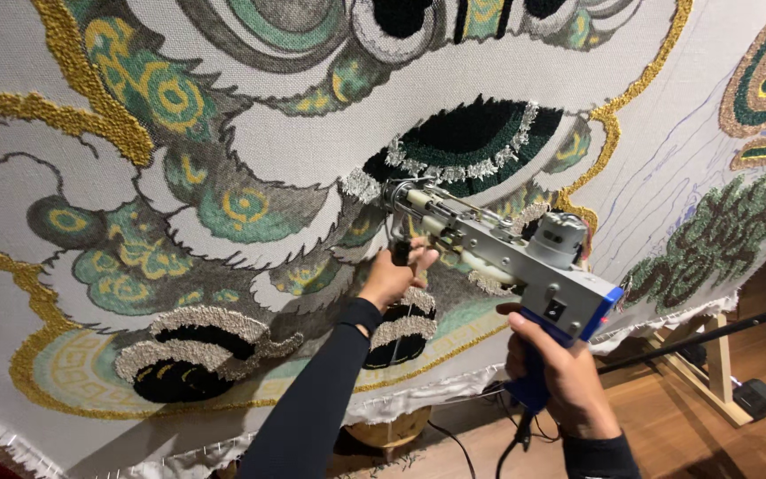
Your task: The person uses a handheld electric tufting gun to apply yarn into a stretched canvas featuring a pre-printed design. They guide the tool along the contours of the pattern, creating a textured pile on the fabric surface.
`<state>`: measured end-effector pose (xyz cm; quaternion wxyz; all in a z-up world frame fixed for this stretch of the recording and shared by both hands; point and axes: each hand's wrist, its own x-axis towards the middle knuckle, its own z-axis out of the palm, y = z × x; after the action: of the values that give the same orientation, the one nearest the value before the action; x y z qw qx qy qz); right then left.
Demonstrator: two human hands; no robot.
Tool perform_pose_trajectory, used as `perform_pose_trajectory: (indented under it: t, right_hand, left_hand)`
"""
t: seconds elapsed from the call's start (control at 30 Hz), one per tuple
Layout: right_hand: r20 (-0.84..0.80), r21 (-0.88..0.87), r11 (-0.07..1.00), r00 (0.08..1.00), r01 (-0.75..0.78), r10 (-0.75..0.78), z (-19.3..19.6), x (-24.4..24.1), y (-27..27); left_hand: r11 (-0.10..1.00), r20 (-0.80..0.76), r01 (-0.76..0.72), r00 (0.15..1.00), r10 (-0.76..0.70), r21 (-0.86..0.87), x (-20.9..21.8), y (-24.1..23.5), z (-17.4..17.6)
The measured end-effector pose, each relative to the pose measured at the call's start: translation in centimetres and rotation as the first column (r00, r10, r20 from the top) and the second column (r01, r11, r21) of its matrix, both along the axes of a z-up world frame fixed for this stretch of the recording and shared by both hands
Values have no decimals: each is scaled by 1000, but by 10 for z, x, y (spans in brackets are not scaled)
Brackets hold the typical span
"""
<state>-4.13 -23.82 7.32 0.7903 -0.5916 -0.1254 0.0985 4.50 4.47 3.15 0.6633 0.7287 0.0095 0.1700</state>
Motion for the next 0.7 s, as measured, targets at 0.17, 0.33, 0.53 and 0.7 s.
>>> perform_pose_trajectory:
  t: [0.17, 0.33, 0.53, 0.7]
  right_hand:
    - [-3, 46, 998, 999, -39, 40, -8, 11, -39]
    - [50, 54, 998, 998, -38, 36, -29, 18, -73]
    - [63, 123, 985, 991, -122, 115, -46, 26, -87]
    - [23, 85, 992, 995, -95, 93, -42, 19, -77]
  left_hand:
    - [993, 92, 109, 990, -105, -45, 3, -27, -16]
    - [999, -20, 18, 1000, -18, 27, -18, -49, -11]
    - [998, -20, -17, 1000, 18, 54, -21, -57, -4]
    - [998, -4, 25, 1000, -25, -62, -27, -55, -16]
